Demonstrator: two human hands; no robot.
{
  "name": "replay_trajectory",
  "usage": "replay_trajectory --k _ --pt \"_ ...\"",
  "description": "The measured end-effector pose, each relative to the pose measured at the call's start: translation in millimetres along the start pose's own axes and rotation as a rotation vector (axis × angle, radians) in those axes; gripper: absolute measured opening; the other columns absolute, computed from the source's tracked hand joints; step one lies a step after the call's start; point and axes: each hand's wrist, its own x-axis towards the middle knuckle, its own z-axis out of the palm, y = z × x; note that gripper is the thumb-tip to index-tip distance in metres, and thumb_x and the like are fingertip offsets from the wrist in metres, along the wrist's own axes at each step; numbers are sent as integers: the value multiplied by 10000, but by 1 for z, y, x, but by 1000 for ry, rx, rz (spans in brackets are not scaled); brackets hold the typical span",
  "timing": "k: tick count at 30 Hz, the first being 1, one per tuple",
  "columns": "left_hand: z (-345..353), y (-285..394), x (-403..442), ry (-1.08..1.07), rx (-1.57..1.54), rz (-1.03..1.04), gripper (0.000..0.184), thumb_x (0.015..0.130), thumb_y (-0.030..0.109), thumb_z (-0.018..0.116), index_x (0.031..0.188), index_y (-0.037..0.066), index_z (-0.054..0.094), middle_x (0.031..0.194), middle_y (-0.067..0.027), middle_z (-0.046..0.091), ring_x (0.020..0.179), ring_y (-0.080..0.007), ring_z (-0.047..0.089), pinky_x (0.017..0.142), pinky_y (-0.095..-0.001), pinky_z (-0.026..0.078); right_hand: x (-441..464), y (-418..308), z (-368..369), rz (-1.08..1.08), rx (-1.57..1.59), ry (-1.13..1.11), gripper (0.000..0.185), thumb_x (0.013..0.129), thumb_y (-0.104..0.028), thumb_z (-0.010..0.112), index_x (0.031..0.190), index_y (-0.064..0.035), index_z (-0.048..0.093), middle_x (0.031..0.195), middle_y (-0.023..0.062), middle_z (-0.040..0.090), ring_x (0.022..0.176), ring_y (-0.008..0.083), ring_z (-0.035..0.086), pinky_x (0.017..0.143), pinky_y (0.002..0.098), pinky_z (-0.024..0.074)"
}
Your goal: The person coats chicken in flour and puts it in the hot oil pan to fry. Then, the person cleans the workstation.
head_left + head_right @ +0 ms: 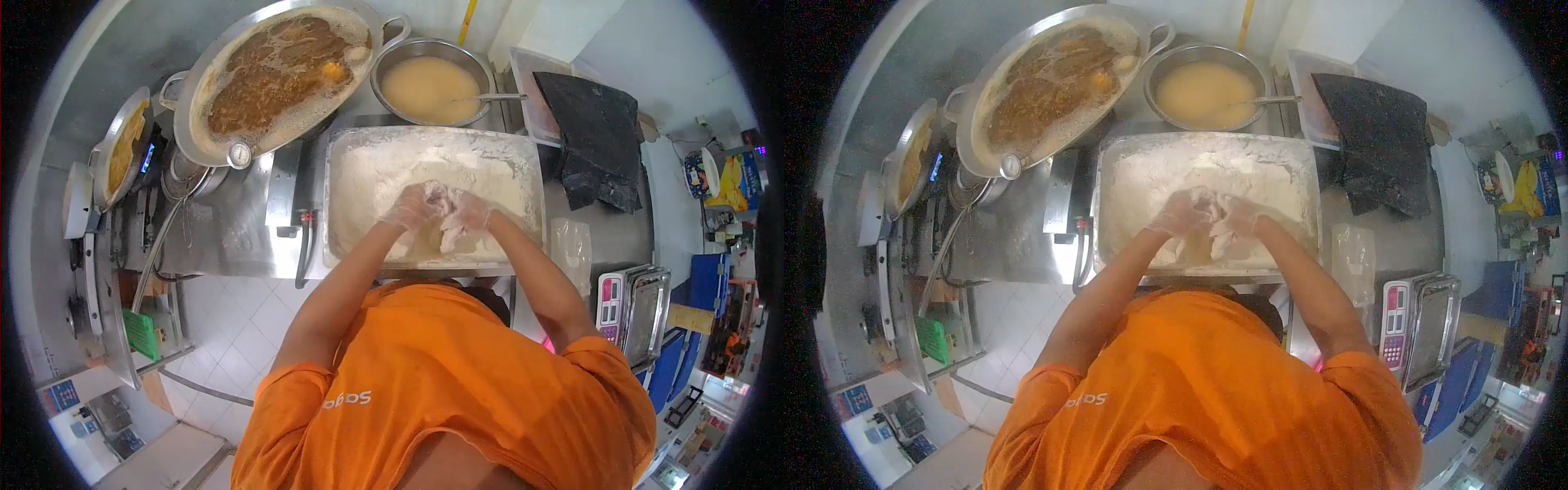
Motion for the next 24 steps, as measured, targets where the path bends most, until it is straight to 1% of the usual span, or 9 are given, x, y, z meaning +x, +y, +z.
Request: replay_trajectory --k 3,5,8,11,12,16,19,21,24 --pt "1 -3 2 15 -121 -38 279 781 142 698 1045 53 683 954 -123 723 867 -209 674 792 -335 530 -14 -21 1 110 316 62 451 762 -238 767 1143 -34 636 917 114 685 736 186 621 683 315 534" --pt "-5 -30 12 44 -76 -141 318 784 160 688 1075 32 673 986 -156 716 900 -257 691 812 -351 528 -12 -12 6 5 292 113 398 773 -219 756 1105 -24 655 880 100 689 744 156 626 682 308 537" --pt "-17 -55 -2 293 -244 -34 329 781 154 687 1087 34 668 1010 -139 715 929 -240 689 820 -331 528 -21 -14 3 -103 294 170 359 782 -172 733 1095 -12 661 909 95 699 781 159 648 709 311 544" --pt "-55 -1 -49 294 -76 -174 302 770 150 695 1050 37 680 1005 -133 715 924 -237 687 821 -327 530 -32 -12 -13 -388 -98 315 381 769 -213 681 1126 -82 707 961 86 732 802 135 669 701 274 531" --pt "-63 5 -57 292 -39 -201 297 766 150 699 1040 37 683 1004 -132 715 921 -236 686 823 -328 529 -33 -20 -27 -387 -46 291 351 780 -181 671 1107 -60 711 945 89 732 811 139 671 709 275 531" --pt "-52 -24 -51 176 -81 -148 290 754 151 715 1020 37 684 997 -143 712 913 -238 682 834 -332 523 -58 -129 -91 -284 151 308 292 791 -106 657 1068 -30 710 979 87 722 892 181 660 779 296 514" --pt "-59 -23 -50 65 -129 -8 312 782 207 687 1040 33 676 1011 -184 699 942 -286 674 863 -364 513 -39 -183 -139 -525 0 288 304 794 -156 653 1085 -97 720 1059 81 706 1027 278 618 916 360 466" --pt "-56 -33 -45 28 -51 5 367 820 289 636 1075 26 663 1042 -232 678 978 -354 656 900 -406 498 -30 -249 -169 -504 -210 288 325 820 -158 664 1136 -92 708 1027 59 710 972 240 623 859 358 473" --pt "-57 -43 -31 -40 16 -52 451 857 399 569 1098 25 644 1063 -288 646 1010 -433 624 938 -463 471 11 -354 -193 -565 -36 312 328 841 -100 670 1165 -56 695 935 2 713 747 80 600 622 264 486"
